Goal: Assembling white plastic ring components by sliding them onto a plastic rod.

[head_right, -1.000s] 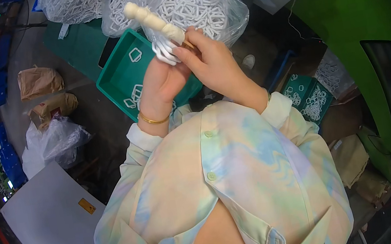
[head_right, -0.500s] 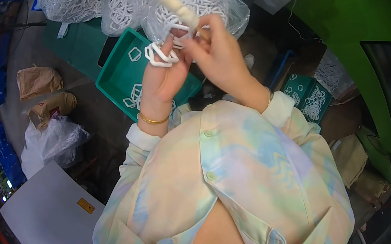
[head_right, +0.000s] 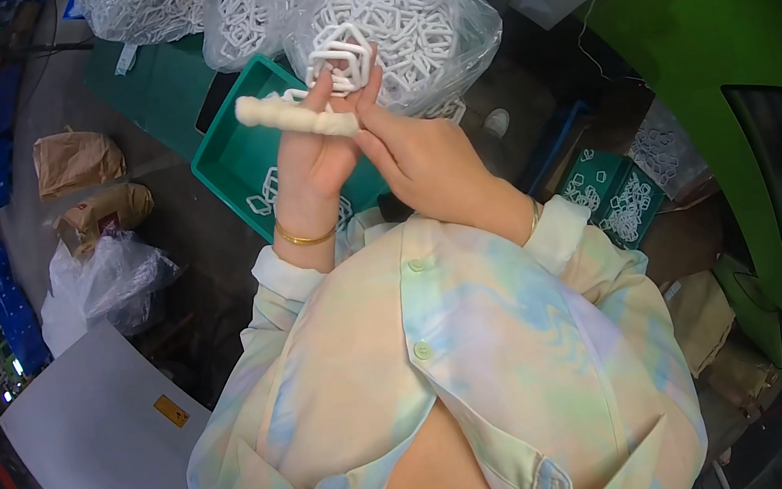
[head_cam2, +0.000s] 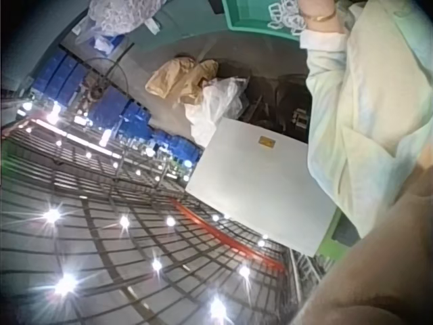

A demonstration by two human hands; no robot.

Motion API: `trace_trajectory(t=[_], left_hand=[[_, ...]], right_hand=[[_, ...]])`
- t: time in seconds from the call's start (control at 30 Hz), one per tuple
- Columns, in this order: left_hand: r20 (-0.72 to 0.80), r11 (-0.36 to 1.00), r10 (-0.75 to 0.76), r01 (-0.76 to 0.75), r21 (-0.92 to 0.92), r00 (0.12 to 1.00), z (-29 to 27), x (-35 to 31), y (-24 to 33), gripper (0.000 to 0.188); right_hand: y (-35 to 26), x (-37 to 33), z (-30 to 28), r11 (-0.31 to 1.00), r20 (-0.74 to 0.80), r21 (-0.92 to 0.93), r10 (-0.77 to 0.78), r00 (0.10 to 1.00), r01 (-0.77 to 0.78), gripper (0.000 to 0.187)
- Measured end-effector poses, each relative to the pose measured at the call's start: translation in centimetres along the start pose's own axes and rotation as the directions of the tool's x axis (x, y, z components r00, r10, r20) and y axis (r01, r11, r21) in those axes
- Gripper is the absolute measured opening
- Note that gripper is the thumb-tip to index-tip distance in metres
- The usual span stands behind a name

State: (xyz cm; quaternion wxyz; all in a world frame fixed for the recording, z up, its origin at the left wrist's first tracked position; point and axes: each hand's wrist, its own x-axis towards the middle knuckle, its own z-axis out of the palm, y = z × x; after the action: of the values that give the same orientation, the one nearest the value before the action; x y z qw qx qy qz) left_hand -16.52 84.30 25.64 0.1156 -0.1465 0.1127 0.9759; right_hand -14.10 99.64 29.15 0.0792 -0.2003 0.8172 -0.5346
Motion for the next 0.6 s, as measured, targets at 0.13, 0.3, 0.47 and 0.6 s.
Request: trace_trajectory(t=[0.13, 0.3, 0.47, 0.6], left_hand=[[0.03, 0.999, 0.037, -0.037, 0.001, 0.999, 0.1, -0.4, 0.9, 0.03], [0.139, 0.984, 0.081, -0.101, 0.15, 0.987, 0.1, -0.7, 0.4, 0.027], [0.089, 0.976, 0.076, -0.093, 0.195, 0.993, 1.0, -0.7, 0.3, 0.025], [0.078, 0.993, 0.064, -0.071, 0.095, 0.995, 0.7, -0.6, 0.8, 0.028]], right_hand=[[1.8, 0.0, -1.6, 0.985, -0.005, -0.161, 0.06, 0.998, -0.06, 0.018], [1.7, 1.1, -2.0, 0.982, -0.176, -0.116, 0.126, 0.976, -0.148, 0.023], [1.5, 0.9, -1.8, 0.985, -0.172, -0.09, 0.128, 0.977, -0.145, 0.021], [1.2, 0.5, -1.6, 0.982, -0.081, -0.109, 0.143, 0.986, -0.151, 0.021]])
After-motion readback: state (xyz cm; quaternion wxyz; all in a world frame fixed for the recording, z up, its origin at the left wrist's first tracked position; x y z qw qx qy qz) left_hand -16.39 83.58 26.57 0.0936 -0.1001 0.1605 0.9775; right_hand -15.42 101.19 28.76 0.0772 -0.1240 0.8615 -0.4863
